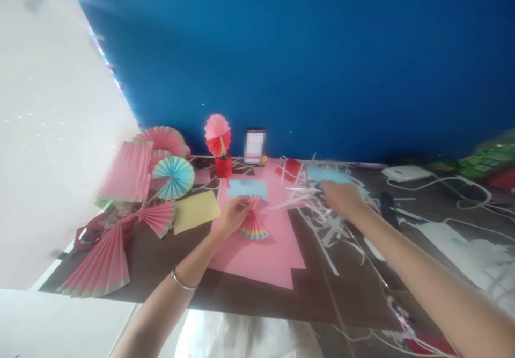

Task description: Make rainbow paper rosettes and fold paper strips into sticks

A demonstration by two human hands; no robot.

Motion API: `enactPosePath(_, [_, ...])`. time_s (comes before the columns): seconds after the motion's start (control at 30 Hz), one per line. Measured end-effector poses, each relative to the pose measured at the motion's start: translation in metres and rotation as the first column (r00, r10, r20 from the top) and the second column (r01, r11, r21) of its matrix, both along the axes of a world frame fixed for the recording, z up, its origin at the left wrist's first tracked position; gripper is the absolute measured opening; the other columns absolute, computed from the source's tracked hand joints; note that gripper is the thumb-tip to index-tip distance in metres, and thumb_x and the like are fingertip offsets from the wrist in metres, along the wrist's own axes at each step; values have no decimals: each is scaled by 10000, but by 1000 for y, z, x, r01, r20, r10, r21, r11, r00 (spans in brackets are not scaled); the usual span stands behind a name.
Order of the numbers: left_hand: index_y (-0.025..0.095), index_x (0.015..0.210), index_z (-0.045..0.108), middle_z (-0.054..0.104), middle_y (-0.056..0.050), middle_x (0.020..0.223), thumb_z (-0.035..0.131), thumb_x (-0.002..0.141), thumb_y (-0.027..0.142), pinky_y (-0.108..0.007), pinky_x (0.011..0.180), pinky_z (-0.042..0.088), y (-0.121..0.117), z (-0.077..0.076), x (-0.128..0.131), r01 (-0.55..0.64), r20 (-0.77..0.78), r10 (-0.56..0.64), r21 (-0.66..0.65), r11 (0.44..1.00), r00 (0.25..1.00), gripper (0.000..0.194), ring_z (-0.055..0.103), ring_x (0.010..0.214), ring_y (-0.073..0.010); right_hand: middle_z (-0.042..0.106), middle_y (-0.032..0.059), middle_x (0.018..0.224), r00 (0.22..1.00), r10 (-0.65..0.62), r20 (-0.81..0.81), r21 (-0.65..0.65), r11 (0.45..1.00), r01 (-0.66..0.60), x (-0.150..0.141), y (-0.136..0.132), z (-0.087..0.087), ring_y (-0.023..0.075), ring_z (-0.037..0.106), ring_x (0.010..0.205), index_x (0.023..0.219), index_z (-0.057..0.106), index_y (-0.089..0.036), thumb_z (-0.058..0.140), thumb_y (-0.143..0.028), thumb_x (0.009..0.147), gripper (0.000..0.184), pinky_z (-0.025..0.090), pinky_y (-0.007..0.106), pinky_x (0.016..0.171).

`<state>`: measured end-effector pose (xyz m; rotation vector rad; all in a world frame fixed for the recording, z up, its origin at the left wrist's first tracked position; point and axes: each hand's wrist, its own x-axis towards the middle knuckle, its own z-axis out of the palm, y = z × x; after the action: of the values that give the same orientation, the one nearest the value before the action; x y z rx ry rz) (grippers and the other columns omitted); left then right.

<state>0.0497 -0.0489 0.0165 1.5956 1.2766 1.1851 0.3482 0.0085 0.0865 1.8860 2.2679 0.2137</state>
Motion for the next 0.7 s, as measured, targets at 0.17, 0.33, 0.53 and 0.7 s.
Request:
enactPosePath(0.17, [159, 969, 617, 674, -79, 903, 542, 802, 267, -284, 717, 517, 2, -2, 0, -10, 4, 10, -8, 1000, 1000, 212, 643, 769, -161, 574, 256, 1010, 996, 7, 91, 350, 936, -38, 17, -6, 14, 406, 539, 947, 984, 540, -120, 443, -256, 836, 224, 359, 469, 750])
enactPosePath(0.33, [164, 949, 615, 672, -75, 949, 504, 827, 279, -290, 755, 515, 4, -4, -1, 14, -25, -14, 3, 1000, 1000, 201, 639, 780, -150, 620, 224, 871, 962, -218, -164, 172, 954, 246, 21, -7, 30, 345, 595, 774, 908, 563, -132, 491, -473, 793, 367, 376, 410, 612])
enactPosePath(0.53, [178, 984, 610, 669, -71, 976, 494, 831, 332, -293, 767, 502, 6, -9, -3, 6, -31, -6, -12, 1000, 1000, 246, 637, 830, -167, 643, 59, 669, 943, 84, -321, -204, 967, -155, -29, -49, 24, 181, 567, 557, 732, 576, -219, 447, -521, 790, 333, 338, 282, 511])
enactPosePath(0.7, [204, 1030, 601, 659, -64, 1034, 489, 832, 355, -317, 808, 486, 6, -9, -4, 23, -88, -26, -38, 999, 996, 274, 635, 876, -183, 644, 32, 649, 953, 196, -232, -205, 948, -245, -73, -83, 15, 192, 577, 566, 653, 565, -225, 493, -420, 753, 231, 314, 262, 495])
